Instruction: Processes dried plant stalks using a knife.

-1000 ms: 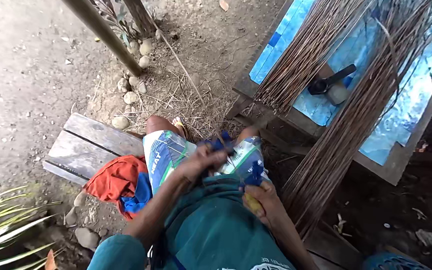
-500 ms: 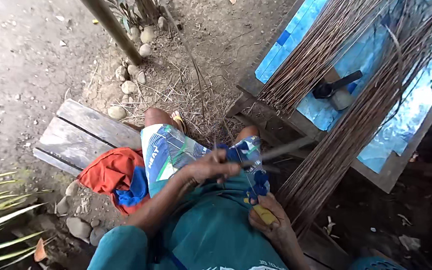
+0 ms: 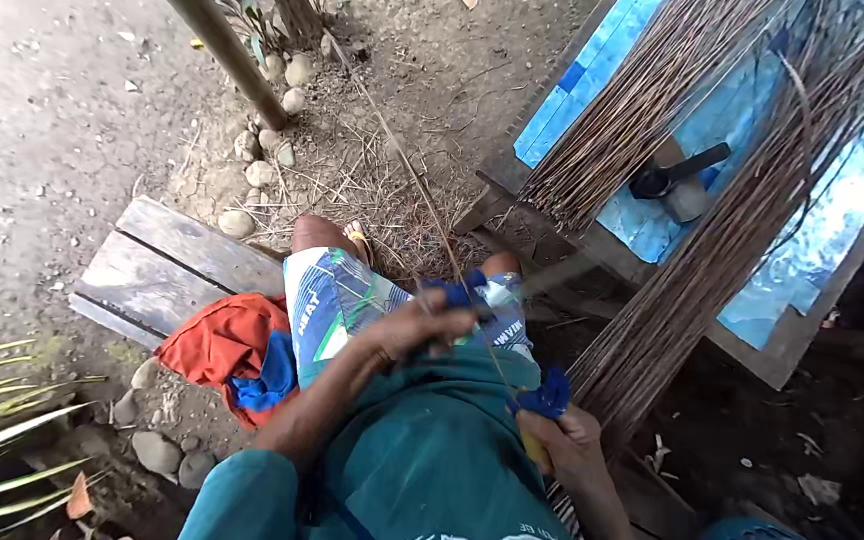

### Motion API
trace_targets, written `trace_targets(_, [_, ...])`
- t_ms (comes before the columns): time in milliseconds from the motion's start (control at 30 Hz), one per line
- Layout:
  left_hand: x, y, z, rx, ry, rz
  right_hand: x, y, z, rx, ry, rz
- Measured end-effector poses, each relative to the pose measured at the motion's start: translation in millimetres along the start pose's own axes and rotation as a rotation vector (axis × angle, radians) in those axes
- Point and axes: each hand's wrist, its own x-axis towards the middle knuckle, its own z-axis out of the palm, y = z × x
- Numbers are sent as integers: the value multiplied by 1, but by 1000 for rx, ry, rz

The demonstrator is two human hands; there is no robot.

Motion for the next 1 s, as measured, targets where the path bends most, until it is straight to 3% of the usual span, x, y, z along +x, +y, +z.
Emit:
trace_targets(67, [2, 21, -45, -84, 146, 171, -23, 1, -8, 49, -25, 108])
trace_targets(167, [3, 39, -81, -233, 153, 290, -40, 5, -9, 311, -31, 297])
trace_targets(267, [8, 10, -25, -92, 28, 163, -25, 2, 3, 704, -15, 504])
trace_targets(367, [12, -20, 25, -20, -249, 43, -3, 16, 5, 1161, -340, 430])
trace_targets(400, [14, -20, 25, -16, -231, 57, -1, 16, 6, 1179, -384, 429])
trace_targets(500, [20, 6, -19, -97, 59, 205, -23, 7, 3, 943, -237, 516])
trace_targets(567, [20, 28, -62, -202, 122, 346, -34, 2, -1, 781, -136, 551])
trace_targets(633, [16, 38, -75, -226, 121, 383, -30, -3, 0, 732, -85, 558])
trace_targets(800, [22, 1, -21, -116, 1, 214, 37, -4, 17, 827, -118, 381])
trace_targets(900, [19, -12, 4, -86, -125, 162, 67, -8, 29, 682, -48, 249])
trace_targets(1000, [21, 2, -15, -10, 66, 270, 54, -4, 37, 472, -5, 189])
